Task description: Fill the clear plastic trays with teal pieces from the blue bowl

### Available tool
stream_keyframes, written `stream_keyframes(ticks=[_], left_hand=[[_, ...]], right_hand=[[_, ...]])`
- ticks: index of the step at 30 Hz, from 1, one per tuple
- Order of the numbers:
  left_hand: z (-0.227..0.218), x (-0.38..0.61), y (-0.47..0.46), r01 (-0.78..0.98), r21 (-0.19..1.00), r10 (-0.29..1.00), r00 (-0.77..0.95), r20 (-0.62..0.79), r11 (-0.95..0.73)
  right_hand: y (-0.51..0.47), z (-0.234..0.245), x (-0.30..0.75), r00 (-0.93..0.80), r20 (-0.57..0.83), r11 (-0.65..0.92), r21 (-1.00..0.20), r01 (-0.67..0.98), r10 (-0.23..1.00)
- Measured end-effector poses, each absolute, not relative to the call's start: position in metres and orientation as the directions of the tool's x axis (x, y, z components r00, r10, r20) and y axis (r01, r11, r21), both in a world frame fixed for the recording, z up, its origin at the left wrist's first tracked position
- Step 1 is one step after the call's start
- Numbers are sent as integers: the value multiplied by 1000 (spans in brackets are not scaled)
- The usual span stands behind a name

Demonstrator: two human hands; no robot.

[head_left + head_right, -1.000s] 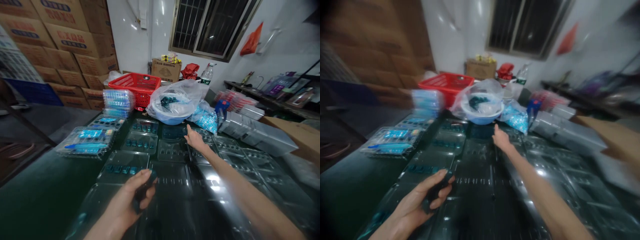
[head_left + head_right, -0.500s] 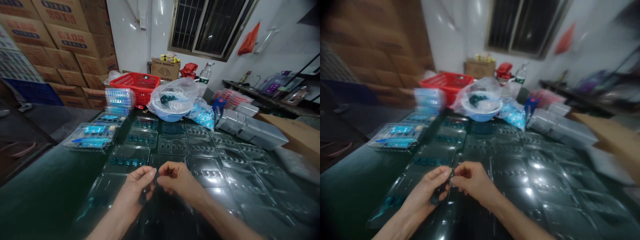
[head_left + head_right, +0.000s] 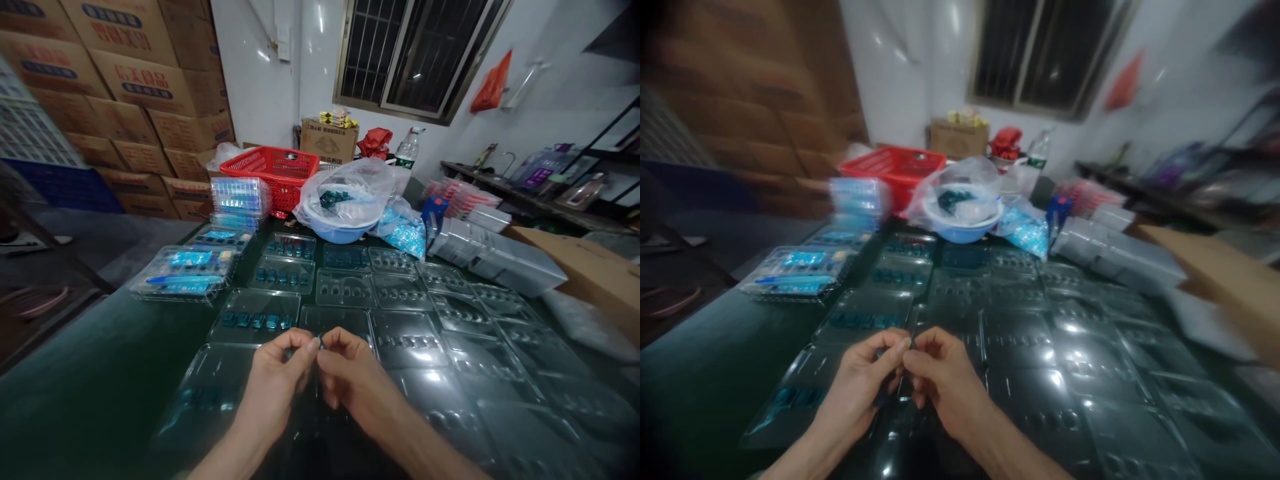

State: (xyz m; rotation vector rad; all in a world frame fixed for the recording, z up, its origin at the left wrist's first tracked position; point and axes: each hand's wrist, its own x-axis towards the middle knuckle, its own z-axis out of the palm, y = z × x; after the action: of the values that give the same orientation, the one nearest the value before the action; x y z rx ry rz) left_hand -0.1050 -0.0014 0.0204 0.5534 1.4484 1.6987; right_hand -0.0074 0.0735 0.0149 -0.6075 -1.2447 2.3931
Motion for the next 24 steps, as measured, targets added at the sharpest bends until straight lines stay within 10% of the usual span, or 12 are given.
stream_keyframes(ticks=[13, 24], left_hand=[[25, -106, -4, -179, 984, 861, -498, -99, 10], [17, -105, 2, -461, 876, 876, -355, -327, 140]], right_hand=[[76, 16, -1, -785, -71, -331, -927, -175, 615], [91, 15, 5, -860, -170, -624, -756, -199, 481]])
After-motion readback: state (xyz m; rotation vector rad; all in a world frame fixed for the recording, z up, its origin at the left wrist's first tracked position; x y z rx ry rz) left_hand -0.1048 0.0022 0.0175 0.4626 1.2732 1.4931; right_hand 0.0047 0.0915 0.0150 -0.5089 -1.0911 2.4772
